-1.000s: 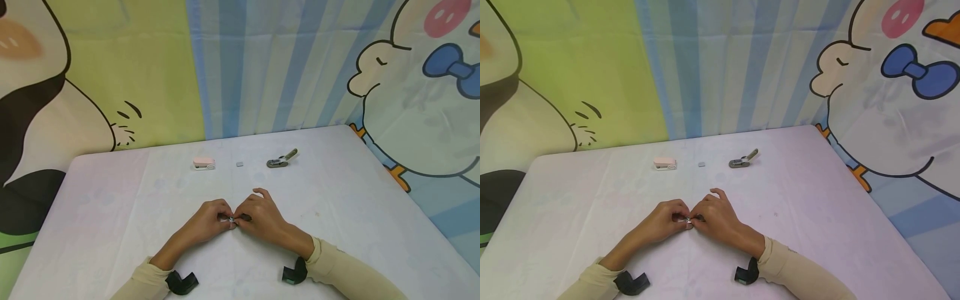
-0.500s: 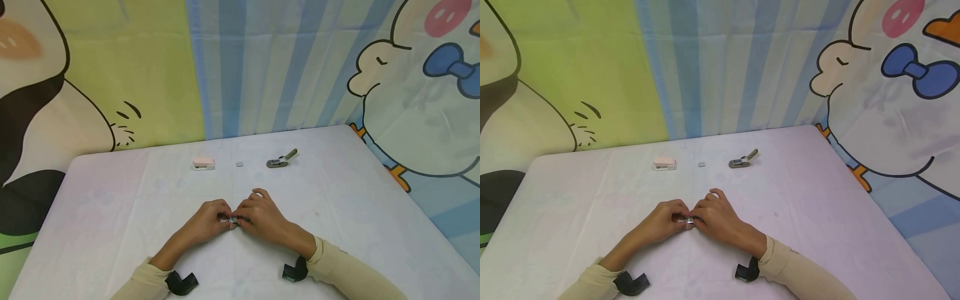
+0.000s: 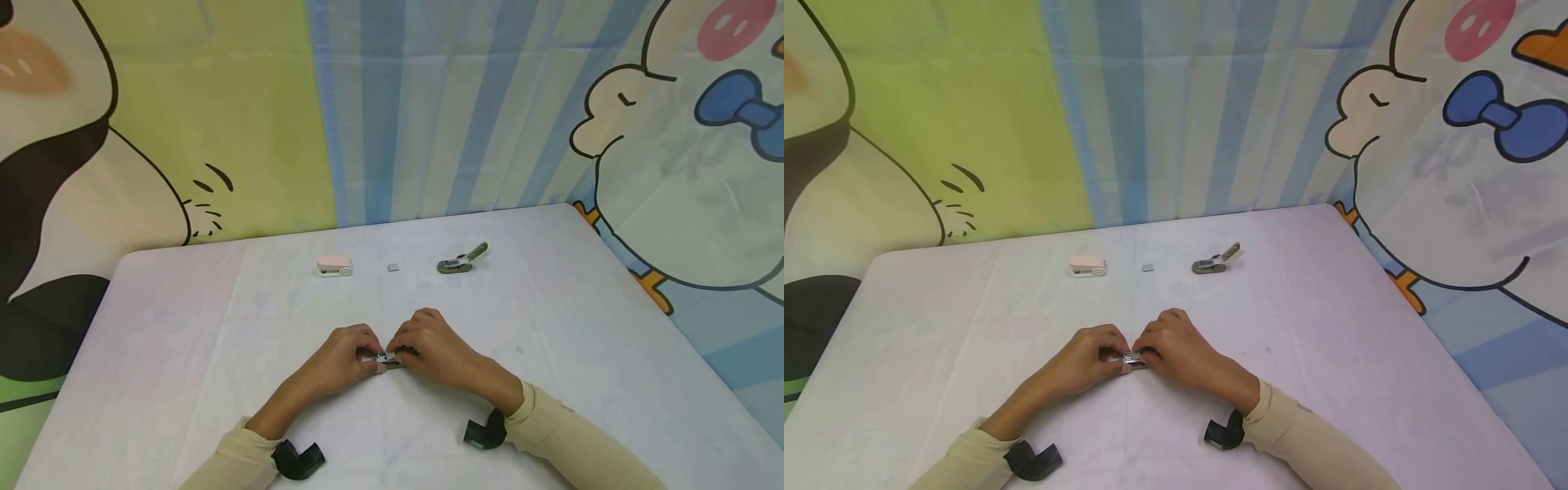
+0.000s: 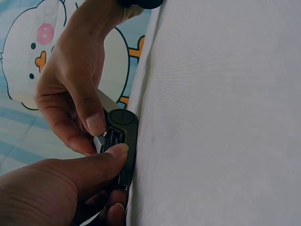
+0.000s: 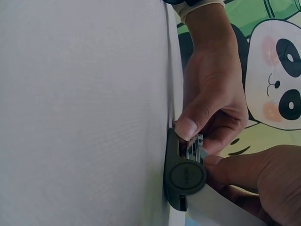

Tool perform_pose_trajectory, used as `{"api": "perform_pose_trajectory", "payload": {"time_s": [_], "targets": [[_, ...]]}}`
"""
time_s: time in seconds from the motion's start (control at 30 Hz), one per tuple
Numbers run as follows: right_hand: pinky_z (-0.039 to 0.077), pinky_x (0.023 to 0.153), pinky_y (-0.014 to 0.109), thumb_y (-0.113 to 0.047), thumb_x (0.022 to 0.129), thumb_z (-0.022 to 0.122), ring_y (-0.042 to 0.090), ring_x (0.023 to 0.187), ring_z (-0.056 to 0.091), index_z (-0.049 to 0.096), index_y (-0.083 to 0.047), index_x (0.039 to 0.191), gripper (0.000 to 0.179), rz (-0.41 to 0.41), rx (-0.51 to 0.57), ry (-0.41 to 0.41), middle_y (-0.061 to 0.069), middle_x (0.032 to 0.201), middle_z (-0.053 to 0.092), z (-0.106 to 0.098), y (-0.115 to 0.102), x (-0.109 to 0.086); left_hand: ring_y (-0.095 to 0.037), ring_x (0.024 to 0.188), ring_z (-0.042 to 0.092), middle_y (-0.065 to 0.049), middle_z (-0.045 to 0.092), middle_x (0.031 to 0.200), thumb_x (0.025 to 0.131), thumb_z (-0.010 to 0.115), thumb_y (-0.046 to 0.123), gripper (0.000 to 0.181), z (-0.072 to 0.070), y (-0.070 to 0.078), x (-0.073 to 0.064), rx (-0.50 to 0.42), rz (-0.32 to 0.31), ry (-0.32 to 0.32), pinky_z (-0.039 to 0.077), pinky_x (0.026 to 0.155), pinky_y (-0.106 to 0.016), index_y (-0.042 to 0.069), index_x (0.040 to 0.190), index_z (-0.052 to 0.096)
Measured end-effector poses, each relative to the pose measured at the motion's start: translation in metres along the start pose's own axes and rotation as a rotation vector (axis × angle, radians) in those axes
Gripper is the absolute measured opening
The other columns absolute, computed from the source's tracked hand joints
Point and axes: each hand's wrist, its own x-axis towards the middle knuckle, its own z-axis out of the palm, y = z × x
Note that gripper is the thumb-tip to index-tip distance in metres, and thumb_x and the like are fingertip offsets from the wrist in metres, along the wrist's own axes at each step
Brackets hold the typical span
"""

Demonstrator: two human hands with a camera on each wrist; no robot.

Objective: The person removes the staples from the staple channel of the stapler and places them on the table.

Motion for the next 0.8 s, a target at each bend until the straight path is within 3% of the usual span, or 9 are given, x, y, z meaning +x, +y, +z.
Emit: {"api": "perform_pose_trajectory", "payload": {"time_s": [0.17, 0.47, 0.8], "targets": [[0.036, 0.093, 0.038, -0.008, 0.083, 0.077, 0.012, 0.091, 0.052, 0.076, -0.015, 0.096, 0.015, 0.025, 0.02, -0.029, -0.007, 0.094, 0.068, -0.002, -0.001, 0.001, -0.009, 0.077, 0.058, 0.007, 0.061, 0.088, 0.077, 0.082, 0.007, 0.013, 0.0, 0.0, 0.0, 0.007, -0.004, 0.001, 0.049, 0.067, -0.024, 0.01, 0.085, 0.072], [0.039, 0.09, 0.038, -0.005, 0.083, 0.076, 0.011, 0.089, 0.052, 0.076, -0.012, 0.097, 0.015, 0.039, 0.088, -0.004, -0.006, 0.095, 0.069, -0.006, 0.002, 0.002, -0.01, 0.077, 0.058, 0.006, 0.061, 0.087, 0.076, 0.082, 0.005, 0.013, -0.001, -0.001, 0.0, -0.006, 0.005, 0.005, 0.049, 0.067, -0.025, 0.01, 0.085, 0.073], [0.044, 0.074, 0.033, -0.005, 0.088, 0.071, 0.016, 0.086, 0.053, 0.074, -0.01, 0.1, 0.013, 0.09, 0.171, 0.05, -0.004, 0.098, 0.068, -0.016, 0.016, 0.004, -0.012, 0.076, 0.059, 0.004, 0.062, 0.088, 0.076, 0.082, 0.005, 0.013, 0.001, -0.001, 0.001, -0.011, 0.011, 0.0, 0.049, 0.066, -0.024, 0.008, 0.085, 0.073]]}}
